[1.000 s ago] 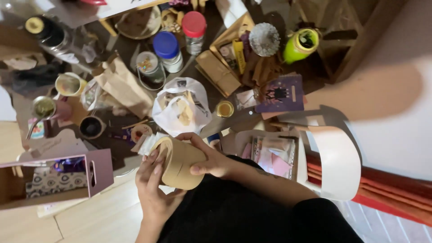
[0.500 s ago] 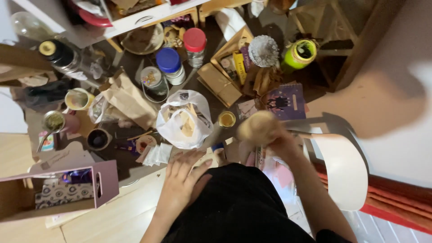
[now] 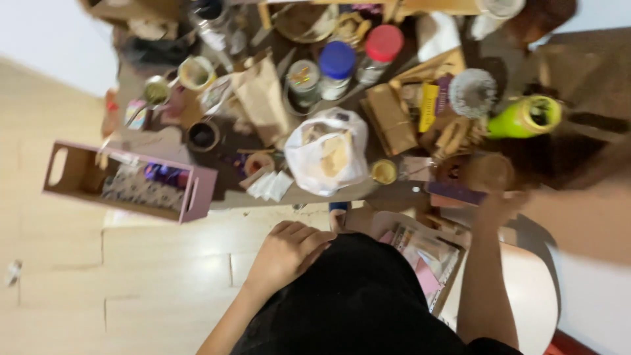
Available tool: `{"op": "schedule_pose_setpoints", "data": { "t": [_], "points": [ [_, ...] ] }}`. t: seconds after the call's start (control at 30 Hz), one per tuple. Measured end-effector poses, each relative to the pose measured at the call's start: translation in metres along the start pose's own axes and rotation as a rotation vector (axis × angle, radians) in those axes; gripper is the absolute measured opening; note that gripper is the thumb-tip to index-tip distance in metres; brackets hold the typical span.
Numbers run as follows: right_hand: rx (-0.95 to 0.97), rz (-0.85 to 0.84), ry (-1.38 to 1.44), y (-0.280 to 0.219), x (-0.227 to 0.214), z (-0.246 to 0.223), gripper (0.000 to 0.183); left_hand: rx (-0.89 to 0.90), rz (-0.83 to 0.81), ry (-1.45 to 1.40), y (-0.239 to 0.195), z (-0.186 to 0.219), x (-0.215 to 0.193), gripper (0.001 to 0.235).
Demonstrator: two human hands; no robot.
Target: The person organizes various items on a cluttered table, including a small box, a wooden container, and a plastic bag. They open the wooden container to reveal dried contents, then move to a shelf to retrieve a plastic bag and a cardboard box with a QR code label.
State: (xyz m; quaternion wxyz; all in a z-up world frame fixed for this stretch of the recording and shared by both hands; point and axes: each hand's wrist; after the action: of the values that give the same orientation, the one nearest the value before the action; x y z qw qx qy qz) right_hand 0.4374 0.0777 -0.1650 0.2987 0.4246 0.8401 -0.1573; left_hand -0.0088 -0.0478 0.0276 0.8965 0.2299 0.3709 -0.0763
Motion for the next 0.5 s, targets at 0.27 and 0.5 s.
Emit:
{"op": "schedule_pose_setpoints", "data": {
  "t": [0.27, 0.5],
  "points": [
    [-0.938, -0.214, 0.396, -0.127, 0.018, -0.150, 0.015, -0.048, 0.167, 0.112, -0.031, 0.005, -0.001, 0.010],
    [-1.480, -0.880, 0.271, -0.290, 0.074, -0.182, 0.008, -0.148, 0.308, 0.214, -0.070, 0.008, -0.007, 0.006]
  ]
}}
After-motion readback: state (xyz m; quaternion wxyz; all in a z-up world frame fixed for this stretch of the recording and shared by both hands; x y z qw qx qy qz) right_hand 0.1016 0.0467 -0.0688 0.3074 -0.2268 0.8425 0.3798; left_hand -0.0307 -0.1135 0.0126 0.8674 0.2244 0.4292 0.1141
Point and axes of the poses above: each hand's wrist, its own y-axis towards the middle knuckle, its own x-axis out of the palm, z = x × y, and after that the axes turned 6 degrees about z, right-handed
